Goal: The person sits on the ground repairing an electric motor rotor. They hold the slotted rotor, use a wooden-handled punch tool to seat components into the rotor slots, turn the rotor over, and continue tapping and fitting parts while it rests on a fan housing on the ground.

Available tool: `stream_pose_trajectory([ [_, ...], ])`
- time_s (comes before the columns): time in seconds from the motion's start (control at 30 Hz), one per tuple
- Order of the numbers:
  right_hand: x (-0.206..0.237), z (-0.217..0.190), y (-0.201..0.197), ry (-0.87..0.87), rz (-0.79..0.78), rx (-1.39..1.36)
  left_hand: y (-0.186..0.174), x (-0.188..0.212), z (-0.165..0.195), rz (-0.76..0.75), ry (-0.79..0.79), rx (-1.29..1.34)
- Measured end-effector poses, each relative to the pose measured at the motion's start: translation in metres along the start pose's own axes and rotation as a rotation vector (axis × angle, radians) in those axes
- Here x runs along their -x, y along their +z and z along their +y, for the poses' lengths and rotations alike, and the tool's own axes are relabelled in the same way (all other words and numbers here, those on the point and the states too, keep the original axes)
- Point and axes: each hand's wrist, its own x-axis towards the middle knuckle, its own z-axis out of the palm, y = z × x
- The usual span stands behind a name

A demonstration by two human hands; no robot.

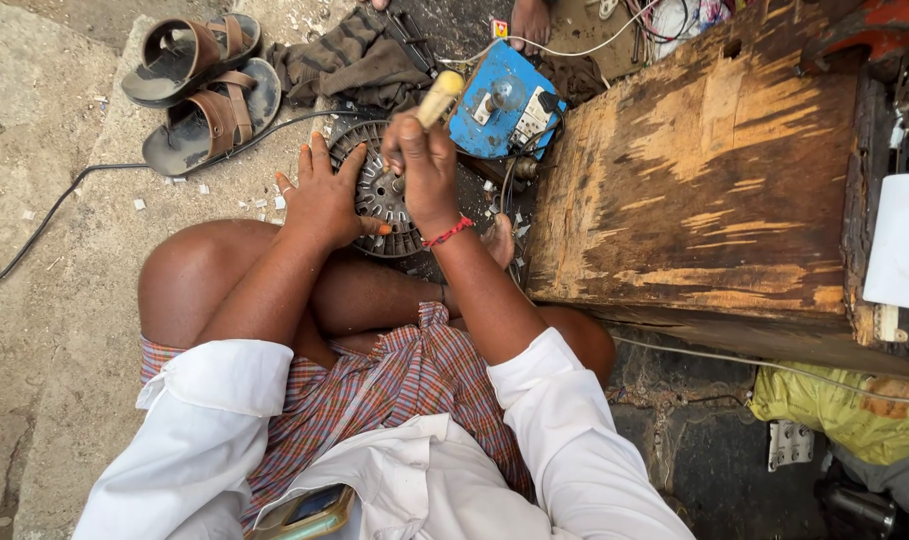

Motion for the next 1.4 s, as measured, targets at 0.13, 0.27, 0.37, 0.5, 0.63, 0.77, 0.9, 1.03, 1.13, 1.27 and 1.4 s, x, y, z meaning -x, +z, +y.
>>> stream_pose_trajectory([
  [0.13,-0.001,-0.008,0.016,0.032,-0.105,0.111,0.000,0.005,-0.002,0.058,0.016,0.034],
  [0.27,-0.016,-0.015,0.015,0.054,-0.106,0.133,-0.007,0.004,-0.003,0.009,-0.009,0.044],
  [0.37,-0.013,-0.016,0.006,0.056,-0.105,0.032,-0.006,0.004,-0.003,0.007,-0.003,0.056],
  [0.5,-0.006,-0.019,-0.007,0.010,0.068,-0.300,0.000,0.004,-0.007,0.023,0.024,0.080],
  [0.63,0.005,-0.032,-0.021,-0.080,0.048,-0.447,0.004,0.003,-0.010,0.050,0.012,0.101],
  [0.77,0.016,-0.029,-0.008,-0.056,-0.012,-0.381,0.005,0.004,-0.011,0.048,0.033,0.104],
  [0.9,0.018,-0.021,0.003,-0.042,-0.066,-0.314,0.005,0.006,-0.012,0.051,0.037,0.092],
  [1.03,0.016,-0.014,0.004,-0.031,-0.102,-0.288,0.004,0.005,-0.011,0.049,0.043,0.078],
  [1.13,0.017,-0.011,0.000,-0.017,-0.131,-0.225,0.005,0.004,-0.010,0.040,0.013,0.023],
  [1.27,0.020,-0.011,-0.003,-0.023,-0.178,-0.106,0.005,0.004,-0.008,0.028,0.008,0.025],
  [1.4,0.016,-0.017,-0.004,-0.041,-0.067,-0.345,0.001,0.006,-0.008,0.017,0.017,0.034],
])
